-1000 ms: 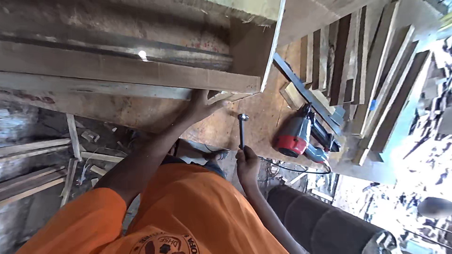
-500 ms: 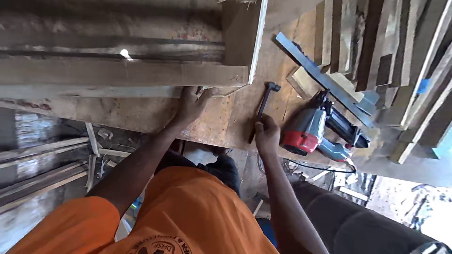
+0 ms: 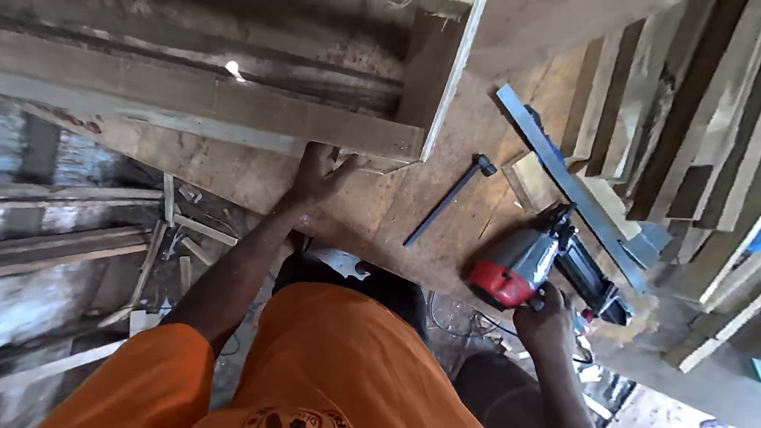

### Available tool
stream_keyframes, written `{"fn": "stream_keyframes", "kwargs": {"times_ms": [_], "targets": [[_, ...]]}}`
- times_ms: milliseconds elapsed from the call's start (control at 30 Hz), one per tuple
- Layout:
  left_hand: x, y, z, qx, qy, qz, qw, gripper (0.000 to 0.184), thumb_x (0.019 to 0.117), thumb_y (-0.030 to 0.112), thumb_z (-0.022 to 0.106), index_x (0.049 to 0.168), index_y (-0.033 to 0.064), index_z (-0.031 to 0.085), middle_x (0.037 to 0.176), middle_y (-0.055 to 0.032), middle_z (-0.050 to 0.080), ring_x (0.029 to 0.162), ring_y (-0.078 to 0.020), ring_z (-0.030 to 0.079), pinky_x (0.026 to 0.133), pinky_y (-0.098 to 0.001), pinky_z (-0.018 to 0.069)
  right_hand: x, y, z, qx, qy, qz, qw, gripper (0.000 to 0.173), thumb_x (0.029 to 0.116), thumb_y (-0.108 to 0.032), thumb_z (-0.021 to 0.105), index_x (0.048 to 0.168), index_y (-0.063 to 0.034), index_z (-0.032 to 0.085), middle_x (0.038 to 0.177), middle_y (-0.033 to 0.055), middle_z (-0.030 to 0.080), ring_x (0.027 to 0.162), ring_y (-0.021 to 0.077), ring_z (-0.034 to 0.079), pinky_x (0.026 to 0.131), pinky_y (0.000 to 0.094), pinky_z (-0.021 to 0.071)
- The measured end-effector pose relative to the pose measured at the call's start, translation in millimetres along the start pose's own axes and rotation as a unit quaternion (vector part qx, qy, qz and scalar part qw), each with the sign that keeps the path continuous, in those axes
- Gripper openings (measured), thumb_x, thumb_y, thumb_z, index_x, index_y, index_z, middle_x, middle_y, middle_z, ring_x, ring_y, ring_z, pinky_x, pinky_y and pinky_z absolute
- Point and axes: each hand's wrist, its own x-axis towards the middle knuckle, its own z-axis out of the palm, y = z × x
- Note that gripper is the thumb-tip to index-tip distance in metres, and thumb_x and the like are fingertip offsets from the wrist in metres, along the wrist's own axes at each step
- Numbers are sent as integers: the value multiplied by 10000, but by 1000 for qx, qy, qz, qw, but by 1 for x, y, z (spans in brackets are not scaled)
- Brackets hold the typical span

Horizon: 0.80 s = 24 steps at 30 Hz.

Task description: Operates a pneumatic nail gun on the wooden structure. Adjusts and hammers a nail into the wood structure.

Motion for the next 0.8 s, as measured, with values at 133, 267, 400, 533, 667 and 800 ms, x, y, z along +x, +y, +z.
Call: {"fn": "stream_keyframes", "kwargs": {"times_ms": [133, 267, 400, 533, 667, 800], "targets": [[0, -6, 7, -35, 26, 8, 999, 368, 941, 181, 708, 1165, -96, 613, 1137, -58, 689, 1108, -44, 656, 1000, -313, 571, 20, 22, 12, -65, -5, -28, 997, 964, 744, -18, 839, 1548, 77, 314, 1483, 415, 390, 1363, 621, 389, 1091, 758, 333], [0, -18, -1, 36, -24, -14, 999, 492, 913, 284, 769, 1207, -82, 622, 1177, -127, 687, 1159, -125, 652, 1042, -345, 545, 45, 38, 23, -70, -4, -40, 997, 966, 800, -119, 815, 1580, 36, 268, 1413, 400, 495, 1292, 597, 501, 1047, 764, 375], [8, -30, -23, 287, -147, -19, 946, 486, 946, 474, 689, 1032, -4, 703, 1009, -206, 716, 1007, -339, 699, 952, -535, 527, 53, 38, -6, -83, -73, -25, 994, 798, 814, -172, 813, 1482, 7, 415, 1166, 350, 646, 1083, 551, 636, 890, 769, 466], [15, -26, -43, 370, -199, -49, 906, 445, 959, 432, 694, 1160, 35, 719, 1149, -233, 710, 1121, -425, 669, 988, -629, 486, 20, -7, -86, 11, -94, -78, 992, 500, 864, -237, 747, 1265, 31, 613, 1064, 173, 693, 956, 225, 682, 846, 468, 572], [6, -50, -45, 361, -127, 32, 923, 367, 939, 436, 703, 1073, 98, 751, 1064, -183, 743, 1024, -393, 712, 902, -606, 539, -37, -126, -161, 158, -154, 42, 974, 66, 893, -124, 615, 921, -83, 658, 704, -27, 639, 591, 60, 605, 590, 252, 557], [0, -56, -46, 363, -110, 44, 924, 363, 978, 472, 628, 1000, 130, 747, 980, -149, 751, 944, -369, 727, 827, -589, 557, -45, -118, -202, 270, -292, -50, 916, 299, 953, 82, 417, 897, -46, 681, 783, 59, 688, 680, 157, 671, 638, 334, 590]]}}
